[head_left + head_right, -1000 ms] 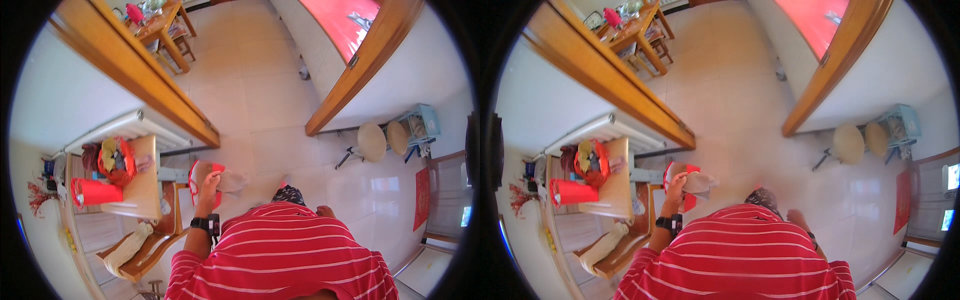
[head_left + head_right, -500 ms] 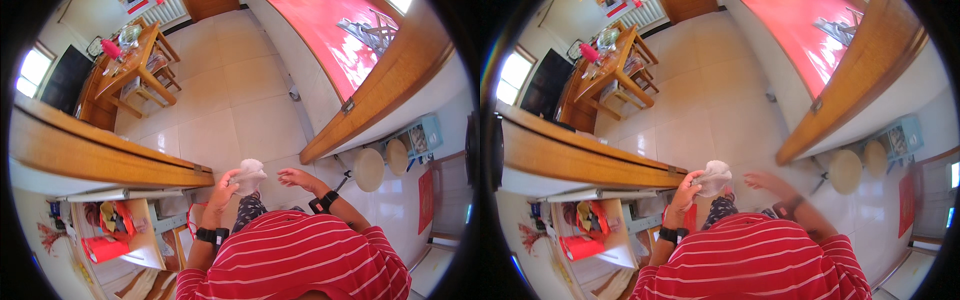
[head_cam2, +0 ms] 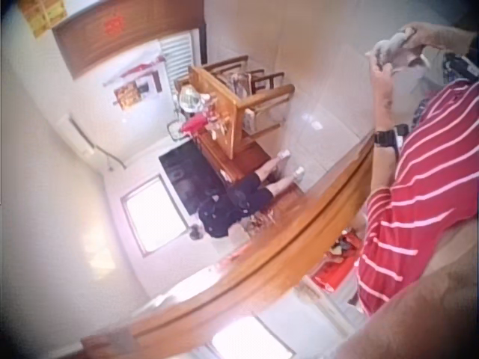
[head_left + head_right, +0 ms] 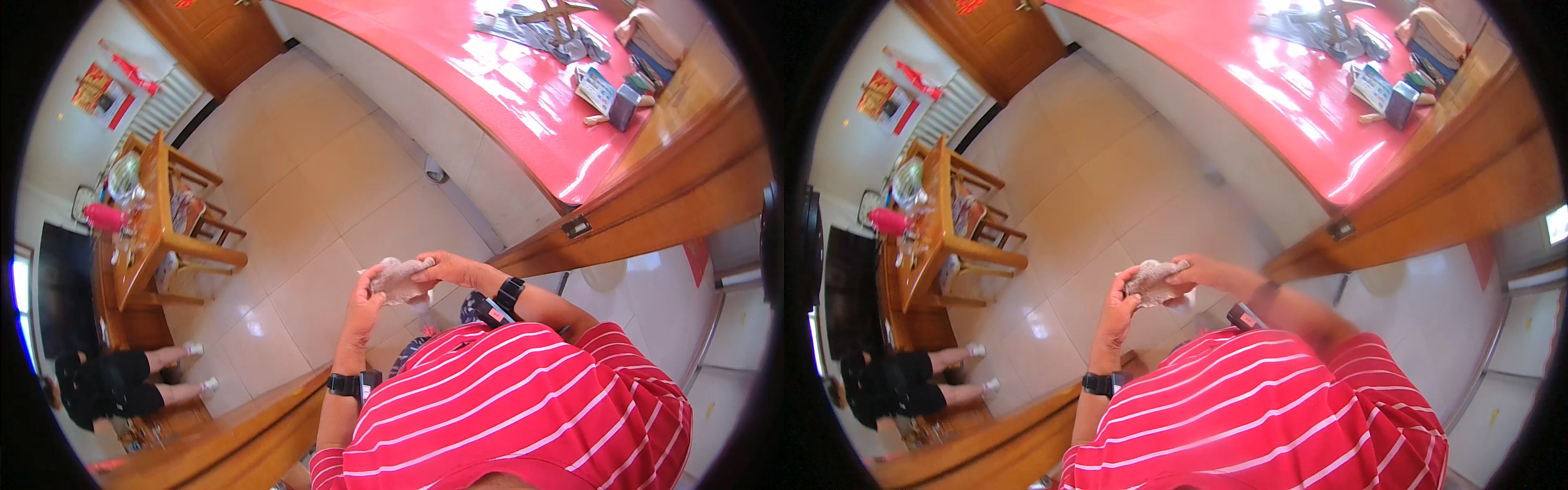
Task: The person cleans a table and a wooden door. The person picks up a cloth, wipes the surface of a pink table, then picks up a cup of liquid, and wipes the wooden door and its handle.
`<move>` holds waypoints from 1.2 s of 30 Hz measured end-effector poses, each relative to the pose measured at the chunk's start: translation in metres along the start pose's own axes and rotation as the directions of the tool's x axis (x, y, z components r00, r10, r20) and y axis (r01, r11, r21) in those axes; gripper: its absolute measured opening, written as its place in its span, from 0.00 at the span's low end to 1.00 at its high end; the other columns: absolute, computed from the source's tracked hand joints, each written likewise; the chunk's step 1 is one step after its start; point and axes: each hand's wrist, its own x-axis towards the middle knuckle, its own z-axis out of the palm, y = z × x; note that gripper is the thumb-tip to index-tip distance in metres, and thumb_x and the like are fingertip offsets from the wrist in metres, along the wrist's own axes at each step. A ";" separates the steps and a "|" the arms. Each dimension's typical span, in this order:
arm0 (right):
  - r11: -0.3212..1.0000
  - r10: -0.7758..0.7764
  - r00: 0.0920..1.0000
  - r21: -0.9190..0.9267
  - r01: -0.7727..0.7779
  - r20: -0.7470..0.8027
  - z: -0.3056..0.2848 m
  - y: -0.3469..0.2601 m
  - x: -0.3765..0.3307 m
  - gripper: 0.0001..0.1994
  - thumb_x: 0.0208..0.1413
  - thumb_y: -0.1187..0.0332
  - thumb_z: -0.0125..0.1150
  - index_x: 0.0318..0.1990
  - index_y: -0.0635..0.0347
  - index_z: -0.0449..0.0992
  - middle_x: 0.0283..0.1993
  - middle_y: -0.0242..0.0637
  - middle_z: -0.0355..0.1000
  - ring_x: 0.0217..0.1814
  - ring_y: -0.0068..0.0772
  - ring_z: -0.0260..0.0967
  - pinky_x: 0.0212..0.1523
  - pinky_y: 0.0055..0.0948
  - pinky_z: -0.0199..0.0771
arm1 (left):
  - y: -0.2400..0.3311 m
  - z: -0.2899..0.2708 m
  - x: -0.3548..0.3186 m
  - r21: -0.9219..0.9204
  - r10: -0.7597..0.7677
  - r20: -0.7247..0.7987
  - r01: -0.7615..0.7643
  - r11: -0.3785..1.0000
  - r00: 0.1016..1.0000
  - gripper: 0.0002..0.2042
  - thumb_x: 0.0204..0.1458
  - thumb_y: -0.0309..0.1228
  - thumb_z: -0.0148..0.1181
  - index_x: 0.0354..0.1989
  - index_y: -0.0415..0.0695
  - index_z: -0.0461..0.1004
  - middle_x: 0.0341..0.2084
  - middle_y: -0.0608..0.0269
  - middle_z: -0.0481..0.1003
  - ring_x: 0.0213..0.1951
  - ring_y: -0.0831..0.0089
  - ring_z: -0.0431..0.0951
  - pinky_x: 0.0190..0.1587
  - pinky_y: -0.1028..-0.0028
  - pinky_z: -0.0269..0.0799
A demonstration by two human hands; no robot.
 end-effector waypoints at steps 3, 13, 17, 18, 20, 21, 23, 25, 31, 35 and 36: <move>0.962 -0.069 0.996 0.262 0.083 -0.062 -0.013 -0.040 0.006 0.10 0.48 0.68 0.59 0.37 0.60 0.70 0.35 0.31 0.69 0.39 0.21 0.67 0.41 0.22 0.68 | 0.020 -0.009 0.050 -0.005 -0.042 -0.041 0.042 0.999 0.998 0.23 0.43 0.15 0.42 0.53 0.41 0.62 0.47 0.62 0.65 0.49 0.74 0.65 0.52 0.76 0.61; 0.342 -0.449 0.662 0.568 0.748 -0.601 -0.164 -0.151 -0.001 0.20 0.52 0.65 0.52 0.51 0.63 0.62 0.48 0.38 0.66 0.47 0.29 0.66 0.46 0.30 0.68 | 0.178 0.071 0.247 0.054 0.461 0.333 -0.505 0.861 0.823 0.30 0.48 0.21 0.49 0.61 0.43 0.47 0.56 0.54 0.57 0.54 0.68 0.62 0.53 0.73 0.59; 0.415 -0.250 0.266 0.145 0.898 -0.931 -0.230 -0.154 -0.027 0.20 0.52 0.64 0.54 0.51 0.61 0.63 0.44 0.38 0.68 0.45 0.30 0.67 0.47 0.30 0.68 | 0.199 0.109 0.329 0.134 0.412 0.452 -0.517 0.845 0.791 0.28 0.51 0.25 0.50 0.61 0.44 0.47 0.56 0.51 0.56 0.52 0.65 0.64 0.52 0.70 0.60; 0.631 -0.131 0.081 -0.020 0.775 -0.988 -0.253 -0.127 -0.033 0.19 0.52 0.64 0.54 0.51 0.59 0.63 0.44 0.37 0.68 0.44 0.29 0.66 0.45 0.29 0.68 | 0.191 0.114 0.344 0.132 0.391 0.479 -0.505 0.853 0.786 0.28 0.51 0.25 0.50 0.61 0.44 0.47 0.56 0.51 0.56 0.52 0.65 0.64 0.52 0.70 0.60; 0.710 -0.015 -0.105 -0.085 0.699 -0.994 -0.276 -0.082 -0.042 0.19 0.52 0.64 0.54 0.51 0.60 0.63 0.43 0.36 0.68 0.43 0.28 0.66 0.45 0.28 0.68 | 0.164 0.120 0.375 0.253 0.202 0.412 -0.324 0.911 0.888 0.26 0.51 0.25 0.49 0.60 0.42 0.51 0.55 0.52 0.58 0.50 0.67 0.66 0.50 0.72 0.62; 0.787 0.065 -0.271 -0.118 0.606 -0.960 -0.284 -0.066 -0.044 0.19 0.52 0.64 0.54 0.51 0.60 0.64 0.42 0.35 0.67 0.42 0.27 0.65 0.44 0.27 0.67 | 0.143 0.119 0.390 0.254 0.168 0.425 -0.295 0.921 0.889 0.23 0.51 0.25 0.49 0.58 0.41 0.55 0.53 0.54 0.61 0.48 0.68 0.67 0.49 0.74 0.63; 0.902 -0.019 -0.407 -0.192 0.388 -0.913 -0.285 -0.044 -0.039 0.19 0.52 0.65 0.54 0.51 0.60 0.63 0.42 0.35 0.67 0.42 0.26 0.65 0.44 0.27 0.67 | 0.111 0.118 0.413 0.338 0.079 0.468 -0.260 0.905 0.880 0.22 0.51 0.25 0.49 0.57 0.41 0.56 0.52 0.54 0.62 0.48 0.69 0.68 0.48 0.74 0.63; 0.980 -0.134 -0.468 -0.186 0.067 -0.874 -0.271 -0.048 -0.039 0.21 0.51 0.67 0.55 0.52 0.58 0.62 0.44 0.37 0.67 0.45 0.29 0.64 0.47 0.28 0.66 | 0.097 0.123 0.431 0.422 -0.017 0.505 -0.229 0.877 0.863 0.22 0.51 0.26 0.49 0.56 0.41 0.58 0.51 0.55 0.64 0.47 0.69 0.68 0.48 0.74 0.63; 0.769 -0.558 -0.364 -0.299 -0.565 -0.746 -0.273 -0.067 -0.001 0.26 0.47 0.61 0.57 0.55 0.54 0.61 0.57 0.47 0.56 0.58 0.47 0.53 0.56 0.38 0.56 | 0.069 0.141 0.508 0.527 0.136 0.689 -0.620 0.581 0.712 0.19 0.47 0.27 0.52 0.50 0.41 0.64 0.49 0.51 0.66 0.51 0.61 0.65 0.54 0.67 0.59; 0.629 -0.345 -0.219 -0.051 -0.776 -0.913 -0.274 -0.088 0.051 0.32 0.45 0.44 0.52 0.58 0.45 0.59 0.64 0.43 0.47 0.67 0.50 0.38 0.63 0.50 0.37 | 0.060 0.133 0.576 0.614 0.208 0.709 -0.735 0.287 0.673 0.19 0.47 0.30 0.52 0.50 0.42 0.64 0.50 0.52 0.64 0.54 0.57 0.61 0.57 0.64 0.55; 0.603 -0.324 -0.209 -0.031 -0.797 -0.923 -0.274 -0.101 0.062 0.33 0.44 0.41 0.50 0.58 0.44 0.59 0.64 0.43 0.47 0.68 0.51 0.35 0.63 0.53 0.32 | 0.057 0.131 0.590 0.659 0.189 0.686 -0.710 0.249 0.703 0.20 0.47 0.31 0.51 0.51 0.43 0.64 0.52 0.53 0.63 0.56 0.57 0.59 0.58 0.63 0.53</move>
